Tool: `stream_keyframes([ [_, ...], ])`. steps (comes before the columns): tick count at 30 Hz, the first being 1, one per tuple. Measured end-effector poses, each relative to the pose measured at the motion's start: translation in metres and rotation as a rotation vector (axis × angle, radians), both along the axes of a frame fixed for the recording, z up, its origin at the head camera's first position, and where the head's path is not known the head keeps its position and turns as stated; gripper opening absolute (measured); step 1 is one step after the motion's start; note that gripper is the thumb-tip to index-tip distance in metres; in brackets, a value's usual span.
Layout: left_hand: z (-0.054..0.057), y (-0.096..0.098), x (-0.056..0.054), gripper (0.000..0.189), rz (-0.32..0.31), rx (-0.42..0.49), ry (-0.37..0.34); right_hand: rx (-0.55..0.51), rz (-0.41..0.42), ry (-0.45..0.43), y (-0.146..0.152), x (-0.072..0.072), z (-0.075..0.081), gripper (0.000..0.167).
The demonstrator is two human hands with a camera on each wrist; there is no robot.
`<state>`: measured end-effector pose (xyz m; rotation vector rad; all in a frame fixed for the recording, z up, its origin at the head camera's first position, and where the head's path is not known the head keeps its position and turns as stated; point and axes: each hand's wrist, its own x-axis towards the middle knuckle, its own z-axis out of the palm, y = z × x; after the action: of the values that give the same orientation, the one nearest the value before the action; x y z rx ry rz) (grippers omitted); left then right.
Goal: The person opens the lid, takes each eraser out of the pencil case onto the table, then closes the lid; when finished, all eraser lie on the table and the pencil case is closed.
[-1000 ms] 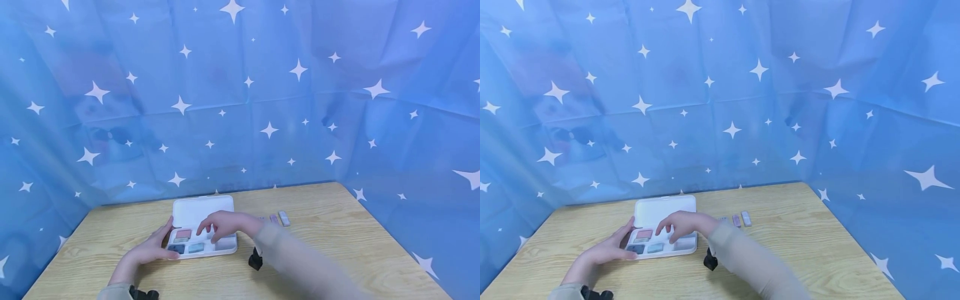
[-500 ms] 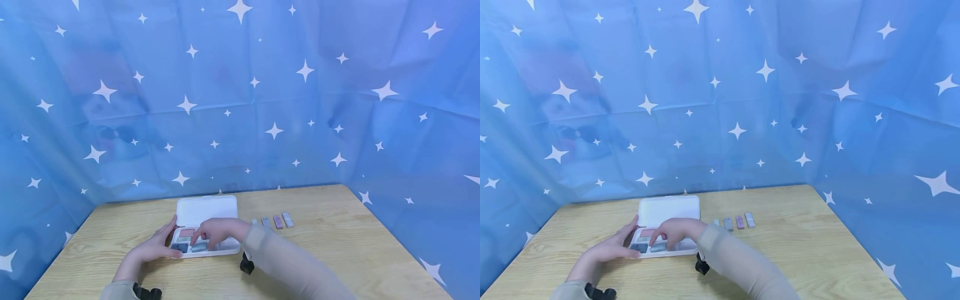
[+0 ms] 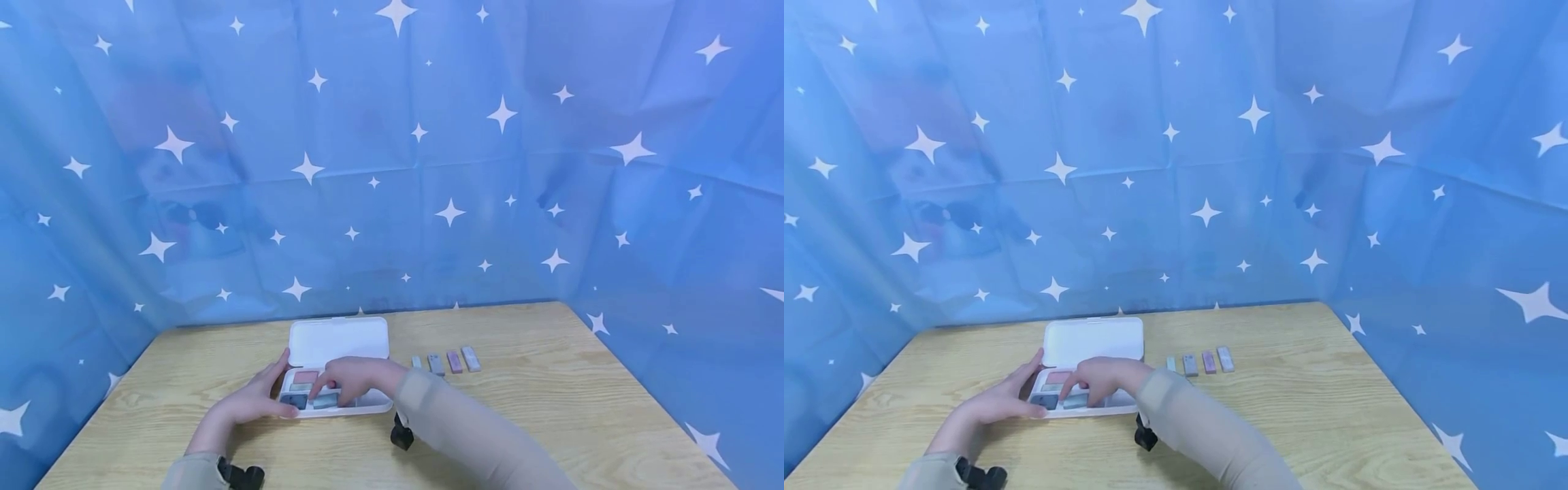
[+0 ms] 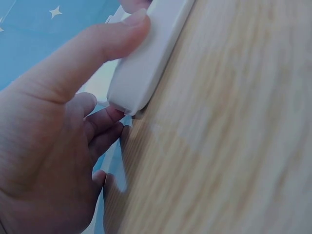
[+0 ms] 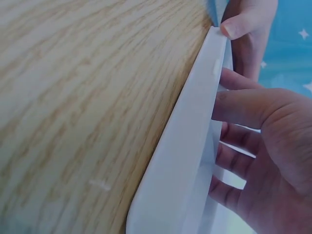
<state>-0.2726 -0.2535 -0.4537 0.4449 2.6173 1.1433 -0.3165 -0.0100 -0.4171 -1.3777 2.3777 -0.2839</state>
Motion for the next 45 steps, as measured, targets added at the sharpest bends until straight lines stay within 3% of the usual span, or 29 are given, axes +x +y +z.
stream_keyframes([
  [18, -0.003, -0.001, -0.002, 0.121, 0.017, -0.011, 0.004, -0.034, -0.014, -0.023, 0.004, 0.001, 0.008, 0.048],
  [26, 0.000, -0.001, 0.000, 0.120, 0.020, -0.006, 0.002, -0.042, -0.060, -0.066, 0.011, -0.001, 0.015, 0.048],
  [45, -0.003, 0.000, -0.002, 0.121, 0.040, -0.010, -0.002, -0.115, -0.169, -0.073, 0.028, -0.004, 0.021, 0.045],
])
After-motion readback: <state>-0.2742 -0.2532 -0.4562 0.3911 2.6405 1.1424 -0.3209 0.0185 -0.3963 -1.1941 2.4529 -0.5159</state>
